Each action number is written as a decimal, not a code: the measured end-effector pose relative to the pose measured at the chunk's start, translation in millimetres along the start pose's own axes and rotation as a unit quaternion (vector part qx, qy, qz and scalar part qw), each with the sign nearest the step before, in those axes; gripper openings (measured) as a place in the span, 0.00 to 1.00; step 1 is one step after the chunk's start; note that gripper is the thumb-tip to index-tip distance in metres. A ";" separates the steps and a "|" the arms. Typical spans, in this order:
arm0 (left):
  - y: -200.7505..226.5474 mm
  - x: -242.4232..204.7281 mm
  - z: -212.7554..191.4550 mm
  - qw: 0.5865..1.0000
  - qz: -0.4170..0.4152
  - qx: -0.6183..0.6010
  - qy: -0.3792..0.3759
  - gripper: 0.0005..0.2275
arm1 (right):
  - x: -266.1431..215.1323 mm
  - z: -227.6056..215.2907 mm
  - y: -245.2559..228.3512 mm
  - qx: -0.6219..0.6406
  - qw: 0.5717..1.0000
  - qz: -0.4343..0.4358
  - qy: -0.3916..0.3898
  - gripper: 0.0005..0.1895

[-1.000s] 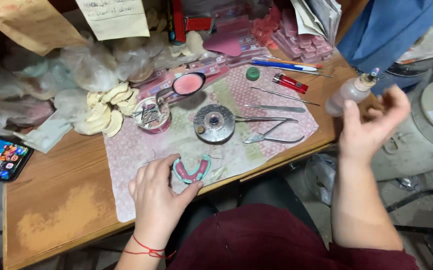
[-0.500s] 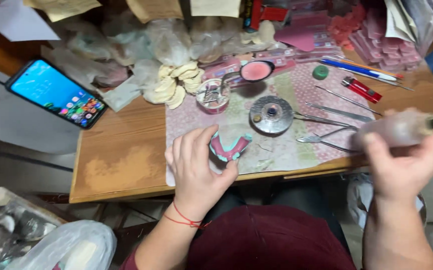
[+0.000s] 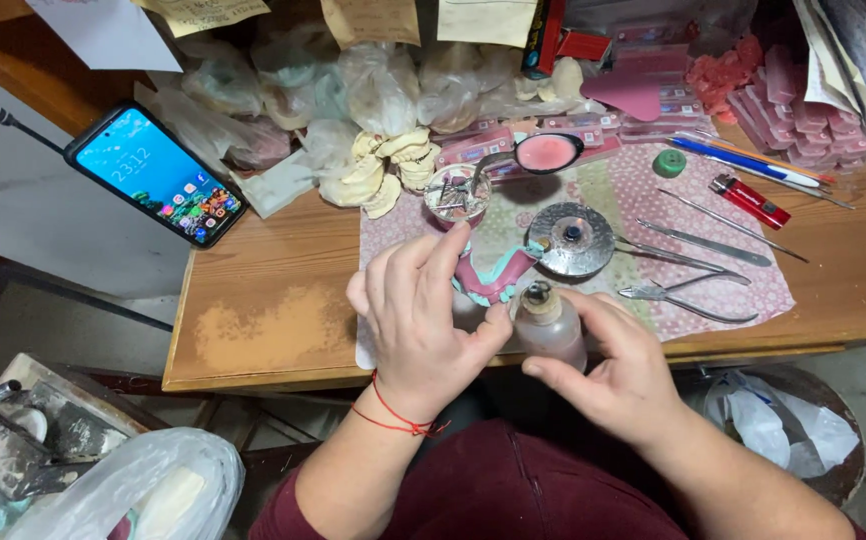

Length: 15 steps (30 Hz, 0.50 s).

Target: The person works on a dental prosthetic mold, using a metal tool to shape and smooth the pink material. They also use pliers to cut a small piece of wire and apply a liquid from a bottle to the mold.

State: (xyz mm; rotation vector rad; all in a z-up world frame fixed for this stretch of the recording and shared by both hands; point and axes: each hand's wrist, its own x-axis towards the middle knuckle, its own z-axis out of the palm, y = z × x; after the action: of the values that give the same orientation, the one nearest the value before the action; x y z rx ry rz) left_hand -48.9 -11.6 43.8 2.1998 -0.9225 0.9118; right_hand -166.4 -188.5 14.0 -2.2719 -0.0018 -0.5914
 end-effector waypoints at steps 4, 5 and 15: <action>-2.7 -0.7 2.2 1.000 -0.009 0.000 -0.003 0.29 | 0.5 -1.3 1.6 -0.020 0.999 0.023 0.012 0.31; -3.4 -0.7 2.9 1.000 -0.010 0.003 -0.006 0.29 | 1.0 -1.3 1.1 -0.021 1.000 0.018 0.007 0.31; -10.4 -0.5 6.3 0.999 0.023 0.023 0.012 0.23 | 11.4 0.7 -16.5 0.000 0.999 -0.045 -0.010 0.30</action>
State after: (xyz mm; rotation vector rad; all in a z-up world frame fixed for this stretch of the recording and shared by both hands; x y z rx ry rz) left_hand -38.9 -9.8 37.1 2.2094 -0.9539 0.9891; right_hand -158.9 -178.5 29.7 -2.2866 -0.1148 -0.6153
